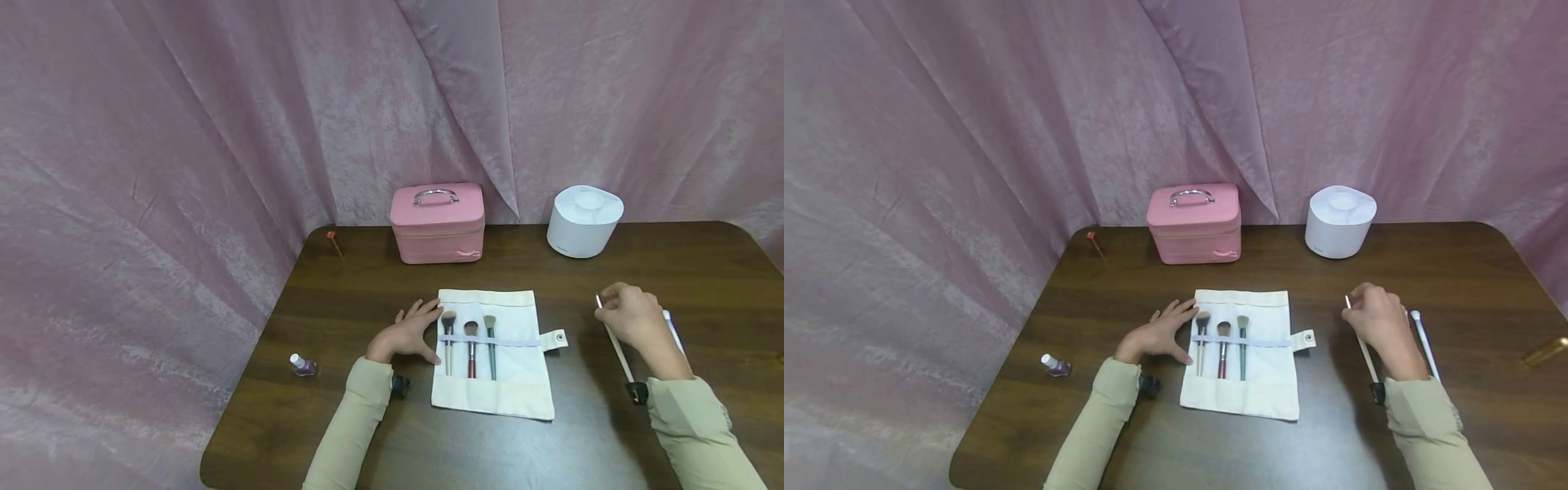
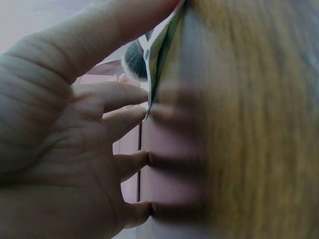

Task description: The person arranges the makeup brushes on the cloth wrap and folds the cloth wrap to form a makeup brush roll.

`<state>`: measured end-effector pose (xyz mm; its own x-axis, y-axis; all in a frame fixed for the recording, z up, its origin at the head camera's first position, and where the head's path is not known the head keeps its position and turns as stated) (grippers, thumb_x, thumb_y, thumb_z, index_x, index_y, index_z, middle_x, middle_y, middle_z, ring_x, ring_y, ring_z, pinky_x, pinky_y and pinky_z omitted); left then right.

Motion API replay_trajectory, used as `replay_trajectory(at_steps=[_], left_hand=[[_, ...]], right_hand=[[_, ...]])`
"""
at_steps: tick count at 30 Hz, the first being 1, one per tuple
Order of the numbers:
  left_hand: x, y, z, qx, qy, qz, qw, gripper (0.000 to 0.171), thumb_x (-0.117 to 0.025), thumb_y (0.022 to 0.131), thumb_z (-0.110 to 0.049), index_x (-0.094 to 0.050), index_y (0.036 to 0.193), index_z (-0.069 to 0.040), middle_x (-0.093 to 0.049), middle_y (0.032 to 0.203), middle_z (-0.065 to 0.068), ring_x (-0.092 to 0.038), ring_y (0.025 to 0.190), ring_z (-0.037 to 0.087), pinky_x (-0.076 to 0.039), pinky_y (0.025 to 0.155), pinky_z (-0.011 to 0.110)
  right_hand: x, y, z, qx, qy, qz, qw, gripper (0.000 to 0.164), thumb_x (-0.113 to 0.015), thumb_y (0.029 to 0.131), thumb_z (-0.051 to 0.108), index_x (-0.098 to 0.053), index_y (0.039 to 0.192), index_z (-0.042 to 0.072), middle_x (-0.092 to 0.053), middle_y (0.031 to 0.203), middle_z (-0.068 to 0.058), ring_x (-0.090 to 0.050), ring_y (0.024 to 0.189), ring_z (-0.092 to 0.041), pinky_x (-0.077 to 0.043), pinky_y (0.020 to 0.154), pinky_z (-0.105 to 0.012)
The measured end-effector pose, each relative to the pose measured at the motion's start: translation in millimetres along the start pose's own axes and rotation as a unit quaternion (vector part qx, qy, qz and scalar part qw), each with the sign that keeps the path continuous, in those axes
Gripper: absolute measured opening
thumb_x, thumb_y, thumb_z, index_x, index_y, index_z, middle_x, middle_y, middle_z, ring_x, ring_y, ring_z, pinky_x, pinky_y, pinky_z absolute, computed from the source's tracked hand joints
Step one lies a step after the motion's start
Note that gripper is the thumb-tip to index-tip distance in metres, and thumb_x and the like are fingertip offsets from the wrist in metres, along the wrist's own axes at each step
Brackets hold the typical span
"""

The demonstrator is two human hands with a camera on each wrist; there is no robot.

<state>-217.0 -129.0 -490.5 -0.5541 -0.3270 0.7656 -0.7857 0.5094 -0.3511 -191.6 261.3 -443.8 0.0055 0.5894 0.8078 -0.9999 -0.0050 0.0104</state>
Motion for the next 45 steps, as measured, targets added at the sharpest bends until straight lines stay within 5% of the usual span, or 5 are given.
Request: replay_trajectory(at_steps=[16,26,31,37,45], left_hand=[[1.4,-2.5,-2.0,-0.006,0.0,0.001,1.0,0.105,-0.091,0.076,-0.024,-0.03,0.161,-0.013,-0.011,0.169,0.0,0.0,0.155,0.029,-0.003,0.118,0.062],[1.8,-1.5,-2.7,0.001,0.01,-0.003,0.9999,0.105,-0.091,0.076,-0.025,-0.03,0.161,-0.014,-0.012,0.169,-0.001,-0.001,0.155,0.028,-0.004,0.119,0.06],[1.4,-1.5,-1.9,0.002,0.013,-0.006,0.9999,0.105,-0.091,0.076,-0.025,-0.029,0.161,-0.014,-0.011,0.169,-0.001,-0.001,0.155,0.028,-0.004,0.119,0.06],[1.0,-2.5,-2.5,0.001,0.006,-0.005,1.0,0.105,-0.092,0.076,-0.025,-0.03,0.161,-0.015,-0.012,0.169,-0.002,-0.001,0.155,0.027,-0.004,0.119,0.059],[1.4,-1.1,-1.4,-0.002,0.011,-0.007,0.9999,0.106,-0.092,0.076,-0.027,-0.03,0.161,-0.015,-0.012,0.169,-0.002,-0.001,0.155,0.027,-0.005,0.119,0.06]], right_hand=[[-6.8,0.0,25.6,-0.043,0.185,-0.078,0.979,0.032,-0.06,0.096,0.004,-0.06,0.12,-0.017,-0.067,0.096,-0.022,-0.064,0.064,-0.005,-0.056,0.056,-0.025],[-17.9,6.8,42.1,-0.126,0.507,-0.097,0.847,0.014,-0.06,0.096,-0.001,-0.056,0.109,-0.002,-0.065,0.083,0.005,-0.066,0.07,-0.006,-0.058,0.061,-0.024],[-29.7,11.9,53.7,-0.144,0.543,-0.115,0.819,0.013,-0.06,0.097,-0.001,-0.057,0.11,0.002,-0.061,0.09,0.001,-0.064,0.076,-0.008,-0.058,0.063,-0.024],[-48.6,17.5,64.2,-0.165,0.553,-0.131,0.806,0.015,-0.059,0.098,-0.002,-0.057,0.11,0.007,-0.056,0.096,-0.004,-0.061,0.081,-0.012,-0.058,0.065,-0.022],[-66.4,21.3,72.4,-0.174,0.518,-0.127,0.828,0.018,-0.057,0.098,-0.002,-0.055,0.114,0.006,-0.055,0.098,-0.005,-0.062,0.083,-0.013,-0.057,0.07,-0.02]])
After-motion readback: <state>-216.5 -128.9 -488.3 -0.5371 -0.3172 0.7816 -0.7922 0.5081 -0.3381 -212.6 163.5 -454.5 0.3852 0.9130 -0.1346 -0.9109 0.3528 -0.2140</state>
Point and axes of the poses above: each hand's wrist, its own y-axis towards the middle knuckle, its own x-axis out of the back of the hand, z = x × y, the point moved 2 cm from there along y, towards the middle knuckle
